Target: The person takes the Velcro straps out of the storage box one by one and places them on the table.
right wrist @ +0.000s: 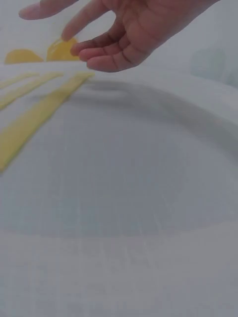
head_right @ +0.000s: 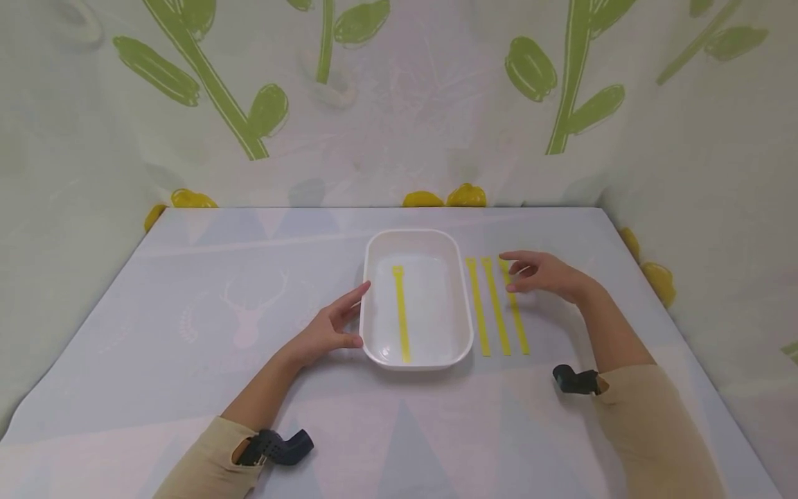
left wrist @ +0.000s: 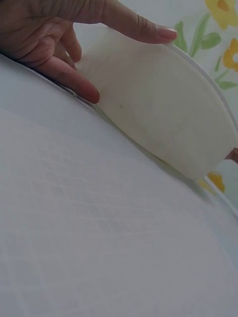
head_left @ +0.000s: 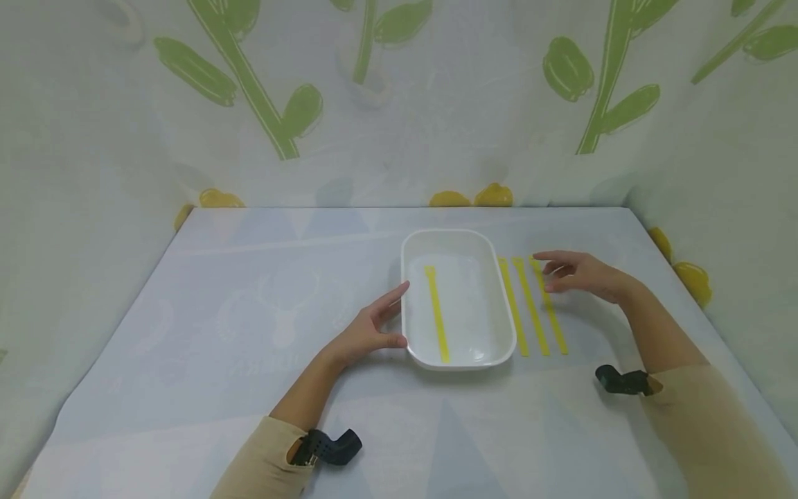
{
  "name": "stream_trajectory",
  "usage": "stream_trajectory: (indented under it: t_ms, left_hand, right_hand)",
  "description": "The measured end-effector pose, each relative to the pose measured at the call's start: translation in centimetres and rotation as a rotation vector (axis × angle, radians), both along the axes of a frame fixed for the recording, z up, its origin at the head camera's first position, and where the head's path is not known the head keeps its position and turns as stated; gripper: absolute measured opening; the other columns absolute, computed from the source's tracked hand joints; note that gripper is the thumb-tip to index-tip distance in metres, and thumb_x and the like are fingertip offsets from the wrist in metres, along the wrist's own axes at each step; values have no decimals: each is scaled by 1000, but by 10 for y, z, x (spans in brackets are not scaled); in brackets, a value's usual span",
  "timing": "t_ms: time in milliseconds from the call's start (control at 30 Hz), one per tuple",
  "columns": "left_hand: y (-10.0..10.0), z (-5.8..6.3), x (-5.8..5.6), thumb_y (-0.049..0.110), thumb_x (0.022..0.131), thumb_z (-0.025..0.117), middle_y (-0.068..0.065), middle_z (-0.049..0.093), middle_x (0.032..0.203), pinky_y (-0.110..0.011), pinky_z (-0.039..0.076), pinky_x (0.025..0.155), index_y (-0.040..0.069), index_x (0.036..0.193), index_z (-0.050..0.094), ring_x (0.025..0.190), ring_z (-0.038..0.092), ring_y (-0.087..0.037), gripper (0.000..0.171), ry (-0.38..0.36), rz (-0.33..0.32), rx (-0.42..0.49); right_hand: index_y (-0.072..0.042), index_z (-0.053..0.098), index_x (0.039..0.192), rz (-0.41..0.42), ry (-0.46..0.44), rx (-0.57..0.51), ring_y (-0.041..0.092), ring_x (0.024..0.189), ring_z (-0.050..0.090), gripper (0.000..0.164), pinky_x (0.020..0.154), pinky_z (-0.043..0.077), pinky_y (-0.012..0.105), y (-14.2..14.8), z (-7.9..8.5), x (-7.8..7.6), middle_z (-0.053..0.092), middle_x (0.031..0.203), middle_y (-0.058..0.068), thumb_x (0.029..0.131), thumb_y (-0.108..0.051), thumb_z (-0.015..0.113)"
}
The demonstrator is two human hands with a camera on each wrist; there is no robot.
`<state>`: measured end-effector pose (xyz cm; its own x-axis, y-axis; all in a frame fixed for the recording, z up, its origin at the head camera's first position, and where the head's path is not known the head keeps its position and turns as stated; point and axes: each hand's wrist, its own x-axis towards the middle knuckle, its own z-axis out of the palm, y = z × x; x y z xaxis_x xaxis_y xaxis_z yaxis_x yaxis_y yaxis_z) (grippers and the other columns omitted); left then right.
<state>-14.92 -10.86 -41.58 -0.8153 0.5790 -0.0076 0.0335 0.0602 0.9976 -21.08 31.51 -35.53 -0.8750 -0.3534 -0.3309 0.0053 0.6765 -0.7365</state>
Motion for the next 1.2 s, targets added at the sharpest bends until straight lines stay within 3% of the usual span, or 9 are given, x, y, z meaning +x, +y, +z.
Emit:
stream_trajectory:
  t_ms: [333, 467, 700, 833, 967, 1100, 1200]
  left_hand:
    - [0, -1, -1, 16, 74, 81, 10, 19, 157, -43, 23, 113, 19, 151, 24, 144, 21, -21, 96, -6, -5, -11]
    - [-1, -1, -2, 21, 72, 82, 13, 22, 155, -41, 22, 114, 22, 150, 27, 143, 23, -17, 96, -6, 1, -19]
    - [-2, 0, -5, 19, 74, 81, 13, 22, 155, -42, 20, 115, 21, 150, 28, 143, 22, -17, 92, -27, -18, 6]
    - [-3, 0, -7, 17, 74, 81, 9, 24, 155, -41, 33, 109, 21, 149, 30, 143, 23, -19, 91, -63, -16, 27]
    - [-5, 0, -7, 18, 72, 83, -2, 28, 155, -39, 51, 90, 18, 148, 33, 136, 37, -29, 91, -134, -6, 65]
    - [-6, 2, -6, 15, 71, 83, -11, 30, 153, -37, 55, 82, 14, 148, 33, 126, 48, -37, 92, -177, -4, 91]
    - [-5, 3, -5, 15, 70, 83, -10, 31, 153, -37, 55, 83, 15, 147, 34, 128, 46, -35, 91, -195, 3, 94]
  right_hand:
    - [-4, 36, 144, 99, -74, -9, 16, 104, 58, 65, 94, 43, 39, -14, 27, -9, 52, 130, 22, 88, -18, 66]
    - [-10, 37, 144, 113, -116, 39, 19, 107, 58, 67, 97, 44, 44, -24, 36, -14, 55, 130, 17, 87, -26, 67]
    - [-8, 36, 144, 127, -234, -26, 29, 110, 60, 65, 92, 51, 39, -42, 47, -21, 53, 131, 23, 88, -19, 66]
    - [-3, 36, 143, 126, -252, -101, 30, 108, 62, 62, 90, 52, 39, -51, 50, -27, 54, 128, 26, 88, -11, 63]
    - [-3, 39, 141, 143, -262, -122, 31, 106, 62, 61, 89, 52, 40, -64, 55, -30, 60, 120, 21, 87, -11, 65]
    - [-2, 40, 140, 168, -255, -102, 33, 104, 62, 59, 88, 52, 39, -76, 65, -33, 64, 110, 17, 88, -13, 65]
    - [-1, 40, 140, 173, -252, -99, 33, 103, 62, 58, 89, 52, 39, -84, 72, -34, 62, 109, 19, 89, -12, 63]
